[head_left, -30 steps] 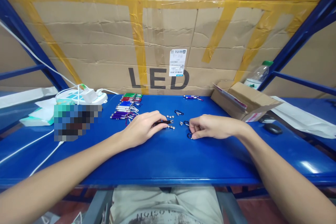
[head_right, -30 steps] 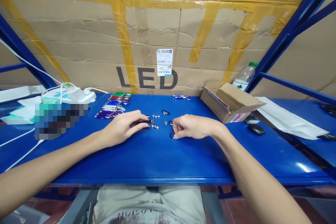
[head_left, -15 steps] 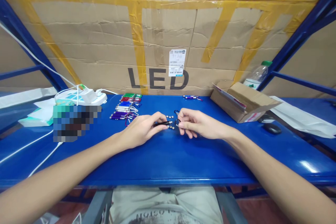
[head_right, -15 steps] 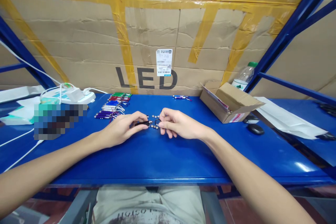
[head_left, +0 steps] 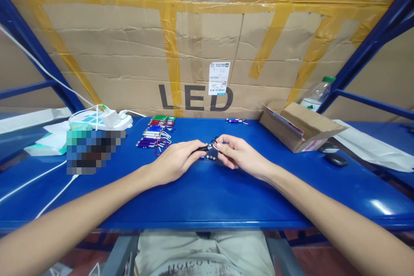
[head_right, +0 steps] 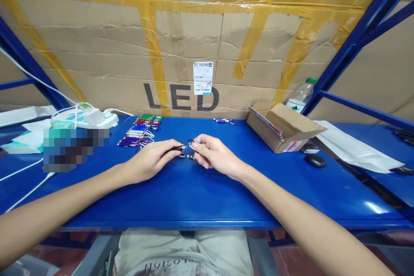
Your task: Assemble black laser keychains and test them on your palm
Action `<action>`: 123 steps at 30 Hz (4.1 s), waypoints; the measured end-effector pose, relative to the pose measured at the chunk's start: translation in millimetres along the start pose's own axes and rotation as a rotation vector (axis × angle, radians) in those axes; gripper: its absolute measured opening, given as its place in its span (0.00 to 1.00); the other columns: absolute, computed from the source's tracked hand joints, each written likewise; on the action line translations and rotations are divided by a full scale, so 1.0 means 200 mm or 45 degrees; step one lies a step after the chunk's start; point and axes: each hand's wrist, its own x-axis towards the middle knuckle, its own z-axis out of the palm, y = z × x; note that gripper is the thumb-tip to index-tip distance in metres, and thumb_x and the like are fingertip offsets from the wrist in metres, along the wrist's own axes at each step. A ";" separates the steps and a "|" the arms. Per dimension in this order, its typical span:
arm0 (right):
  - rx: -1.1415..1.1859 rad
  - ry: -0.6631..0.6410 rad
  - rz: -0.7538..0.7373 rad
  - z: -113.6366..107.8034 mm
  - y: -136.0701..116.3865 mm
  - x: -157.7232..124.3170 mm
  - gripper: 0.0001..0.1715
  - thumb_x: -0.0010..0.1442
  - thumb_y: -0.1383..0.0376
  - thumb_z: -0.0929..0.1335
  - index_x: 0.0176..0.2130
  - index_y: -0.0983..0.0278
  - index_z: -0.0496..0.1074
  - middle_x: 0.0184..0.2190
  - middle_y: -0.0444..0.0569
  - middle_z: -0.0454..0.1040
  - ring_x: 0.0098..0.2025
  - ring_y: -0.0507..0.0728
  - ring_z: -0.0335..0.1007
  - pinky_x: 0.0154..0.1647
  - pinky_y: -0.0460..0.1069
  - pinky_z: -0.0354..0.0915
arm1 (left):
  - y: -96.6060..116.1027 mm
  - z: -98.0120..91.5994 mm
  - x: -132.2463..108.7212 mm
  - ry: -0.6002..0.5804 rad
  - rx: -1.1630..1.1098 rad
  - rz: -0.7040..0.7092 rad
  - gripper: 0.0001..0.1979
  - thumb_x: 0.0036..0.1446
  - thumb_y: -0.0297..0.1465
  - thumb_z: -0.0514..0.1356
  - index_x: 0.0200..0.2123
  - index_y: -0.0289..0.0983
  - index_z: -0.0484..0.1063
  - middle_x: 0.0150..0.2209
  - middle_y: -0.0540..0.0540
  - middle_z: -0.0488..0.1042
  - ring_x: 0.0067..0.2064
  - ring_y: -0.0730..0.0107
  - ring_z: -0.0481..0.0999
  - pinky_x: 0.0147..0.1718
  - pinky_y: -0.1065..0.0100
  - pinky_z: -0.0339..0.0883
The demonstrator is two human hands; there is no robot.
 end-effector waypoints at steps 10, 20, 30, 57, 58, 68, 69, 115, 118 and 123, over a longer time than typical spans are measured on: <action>0.142 -0.032 -0.054 0.03 -0.02 0.00 0.22 0.72 0.47 0.71 0.42 0.63 0.68 0.21 0.36 0.64 0.22 0.48 0.50 0.23 0.47 0.43 | 0.06 -0.01 0.00 -0.031 -0.024 -0.075 0.12 0.80 0.37 0.46 0.49 0.40 0.67 0.44 0.46 0.76 0.44 0.61 0.76 0.46 0.61 0.68; 0.069 -0.014 -0.093 0.05 -0.02 -0.01 0.23 0.72 0.46 0.70 0.40 0.62 0.67 0.21 0.36 0.65 0.22 0.48 0.52 0.23 0.47 0.45 | 0.00 0.00 -0.01 -0.040 0.069 0.022 0.14 0.80 0.39 0.49 0.58 0.42 0.71 0.50 0.44 0.79 0.50 0.58 0.78 0.52 0.58 0.69; 0.041 -0.016 -0.120 0.07 -0.02 -0.02 0.24 0.73 0.45 0.69 0.37 0.61 0.66 0.21 0.37 0.64 0.22 0.49 0.51 0.26 0.48 0.47 | 0.03 0.00 -0.01 -0.085 0.023 0.007 0.14 0.81 0.39 0.48 0.55 0.43 0.72 0.51 0.45 0.80 0.51 0.59 0.79 0.51 0.61 0.68; 0.064 -0.027 -0.092 0.06 -0.02 -0.02 0.26 0.71 0.44 0.71 0.35 0.63 0.70 0.20 0.37 0.62 0.21 0.48 0.49 0.24 0.48 0.46 | 0.06 0.01 0.01 -0.072 -0.228 0.021 0.13 0.80 0.36 0.50 0.50 0.40 0.73 0.48 0.45 0.81 0.47 0.62 0.82 0.52 0.65 0.71; 0.078 -0.031 -0.086 0.06 -0.02 -0.02 0.26 0.70 0.44 0.71 0.36 0.63 0.70 0.20 0.37 0.62 0.21 0.48 0.48 0.24 0.48 0.46 | 0.06 0.01 0.01 -0.070 -0.226 0.015 0.13 0.80 0.37 0.49 0.50 0.40 0.73 0.48 0.44 0.81 0.47 0.62 0.82 0.52 0.64 0.71; 0.127 -0.043 -0.059 0.06 0.01 -0.01 0.26 0.69 0.44 0.72 0.38 0.64 0.72 0.20 0.37 0.63 0.21 0.48 0.49 0.23 0.47 0.45 | 0.04 0.02 0.01 -0.060 -0.219 -0.032 0.13 0.80 0.38 0.50 0.49 0.40 0.73 0.46 0.46 0.82 0.45 0.64 0.81 0.49 0.66 0.71; 0.112 -0.044 -0.055 0.06 0.01 -0.01 0.27 0.69 0.43 0.72 0.38 0.64 0.72 0.20 0.37 0.63 0.21 0.48 0.50 0.23 0.47 0.46 | 0.03 0.02 0.01 -0.061 -0.221 -0.039 0.14 0.79 0.38 0.50 0.49 0.40 0.73 0.46 0.46 0.82 0.45 0.64 0.81 0.49 0.66 0.71; -0.629 0.308 -0.479 -0.09 -0.03 0.00 0.12 0.67 0.56 0.76 0.42 0.61 0.76 0.36 0.46 0.77 0.36 0.56 0.71 0.37 0.51 0.67 | -0.02 -0.07 0.02 0.245 -0.010 0.086 0.12 0.75 0.37 0.61 0.52 0.37 0.80 0.43 0.44 0.83 0.41 0.65 0.79 0.45 0.66 0.71; -0.576 0.268 -0.442 -0.07 -0.04 0.00 0.13 0.67 0.56 0.75 0.46 0.61 0.78 0.40 0.48 0.79 0.37 0.56 0.72 0.38 0.52 0.68 | -0.01 -0.07 0.02 0.249 -0.007 0.065 0.11 0.75 0.36 0.61 0.52 0.37 0.80 0.41 0.45 0.81 0.37 0.68 0.77 0.42 0.67 0.70; -0.600 0.238 -0.424 -0.07 -0.04 -0.01 0.12 0.68 0.56 0.74 0.46 0.61 0.81 0.43 0.50 0.79 0.39 0.57 0.72 0.41 0.53 0.69 | 0.00 -0.07 0.02 0.239 -0.027 0.026 0.10 0.73 0.33 0.61 0.52 0.37 0.79 0.41 0.47 0.80 0.34 0.70 0.74 0.37 0.69 0.67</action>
